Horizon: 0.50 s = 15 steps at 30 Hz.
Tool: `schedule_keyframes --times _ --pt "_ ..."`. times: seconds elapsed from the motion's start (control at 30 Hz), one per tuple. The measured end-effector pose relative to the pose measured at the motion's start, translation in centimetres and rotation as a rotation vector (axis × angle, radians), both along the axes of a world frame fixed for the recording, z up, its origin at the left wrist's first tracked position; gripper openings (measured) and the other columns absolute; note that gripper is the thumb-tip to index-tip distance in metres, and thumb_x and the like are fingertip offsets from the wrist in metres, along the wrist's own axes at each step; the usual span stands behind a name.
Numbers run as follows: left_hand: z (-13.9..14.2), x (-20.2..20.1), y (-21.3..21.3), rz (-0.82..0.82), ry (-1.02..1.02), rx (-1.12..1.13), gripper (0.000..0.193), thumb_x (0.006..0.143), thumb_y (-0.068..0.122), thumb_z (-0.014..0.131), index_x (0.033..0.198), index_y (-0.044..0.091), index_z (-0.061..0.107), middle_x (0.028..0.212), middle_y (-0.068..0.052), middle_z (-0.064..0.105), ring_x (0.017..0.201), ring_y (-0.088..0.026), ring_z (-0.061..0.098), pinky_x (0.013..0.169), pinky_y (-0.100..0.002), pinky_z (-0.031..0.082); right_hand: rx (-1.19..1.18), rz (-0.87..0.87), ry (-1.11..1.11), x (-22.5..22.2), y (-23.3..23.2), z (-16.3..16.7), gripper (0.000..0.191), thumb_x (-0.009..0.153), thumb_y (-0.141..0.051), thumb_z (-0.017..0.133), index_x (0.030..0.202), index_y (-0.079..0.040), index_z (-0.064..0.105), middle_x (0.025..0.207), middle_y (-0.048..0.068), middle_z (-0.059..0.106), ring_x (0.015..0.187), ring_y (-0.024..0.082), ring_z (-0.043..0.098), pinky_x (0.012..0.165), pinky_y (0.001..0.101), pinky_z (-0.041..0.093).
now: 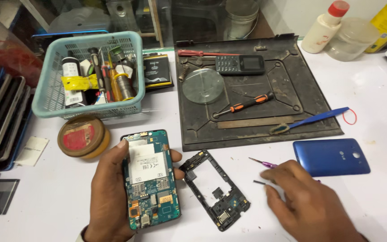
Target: The person removes the back cover of a smartphone, then uses a purple precision tool and a screwdriver to pry and unscrew components. The internal frame is separated from the motherboard, and screws are removed from the motherboard. The phone remains disassembled on the workbench.
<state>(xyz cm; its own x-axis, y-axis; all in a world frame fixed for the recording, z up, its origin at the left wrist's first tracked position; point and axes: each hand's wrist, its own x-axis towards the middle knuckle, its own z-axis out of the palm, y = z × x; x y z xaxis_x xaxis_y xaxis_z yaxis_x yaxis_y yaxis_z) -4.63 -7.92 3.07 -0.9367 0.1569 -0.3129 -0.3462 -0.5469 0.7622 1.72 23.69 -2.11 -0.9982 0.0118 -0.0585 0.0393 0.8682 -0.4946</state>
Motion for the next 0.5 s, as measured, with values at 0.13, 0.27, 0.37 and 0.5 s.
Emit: schedule_keyframes --times 0.13,0.27,0.37,0.5 --pt "0.1 0.1 0.1 0.03 -0.025 -0.034 0.06 0.097 0.043 0.032 0.122 -0.004 0.06 0.102 -0.03 0.073 0.08 -0.036 0.075 0.06 -0.044 0.065 0.025 0.135 0.224 1.9 -1.4 -1.1 0.051 0.081 -0.043 0.079 0.124 -0.018 0.072 0.109 0.001 0.07 0.084 0.017 0.076 0.072 0.0334 0.061" --pt "-0.2 0.1 0.0 0.028 0.007 -0.033 0.06 0.099 0.044 0.033 0.122 -0.005 0.059 0.102 -0.031 0.073 0.08 -0.036 0.075 0.06 -0.044 0.065 0.094 0.221 0.328 2.9 -3.7 -1.2 0.081 0.075 -0.065 0.088 0.125 -0.005 0.065 0.108 0.007 0.066 0.088 0.025 0.077 0.069 0.0387 0.063" --pt "-0.3 0.1 -0.1 -0.002 0.049 0.001 0.061 0.1 0.044 0.033 0.125 -0.005 0.059 0.104 -0.03 0.073 0.083 -0.036 0.075 0.061 -0.044 0.065 0.112 0.16 0.101 2.3 -5.2 -0.6 0.088 0.067 -0.065 0.091 0.125 -0.004 0.064 0.103 0.01 0.064 0.084 0.026 0.076 0.064 0.0417 0.063" --pt "-0.5 0.2 -0.4 -0.005 0.056 0.043 0.061 0.101 0.045 0.034 0.125 -0.006 0.058 0.105 -0.03 0.072 0.084 -0.036 0.075 0.064 -0.044 0.066 0.132 0.072 0.084 1.5 -5.8 1.6 0.079 0.06 -0.05 0.091 0.125 -0.011 0.067 0.104 0.007 0.065 0.079 0.024 0.077 0.066 0.0401 0.064"
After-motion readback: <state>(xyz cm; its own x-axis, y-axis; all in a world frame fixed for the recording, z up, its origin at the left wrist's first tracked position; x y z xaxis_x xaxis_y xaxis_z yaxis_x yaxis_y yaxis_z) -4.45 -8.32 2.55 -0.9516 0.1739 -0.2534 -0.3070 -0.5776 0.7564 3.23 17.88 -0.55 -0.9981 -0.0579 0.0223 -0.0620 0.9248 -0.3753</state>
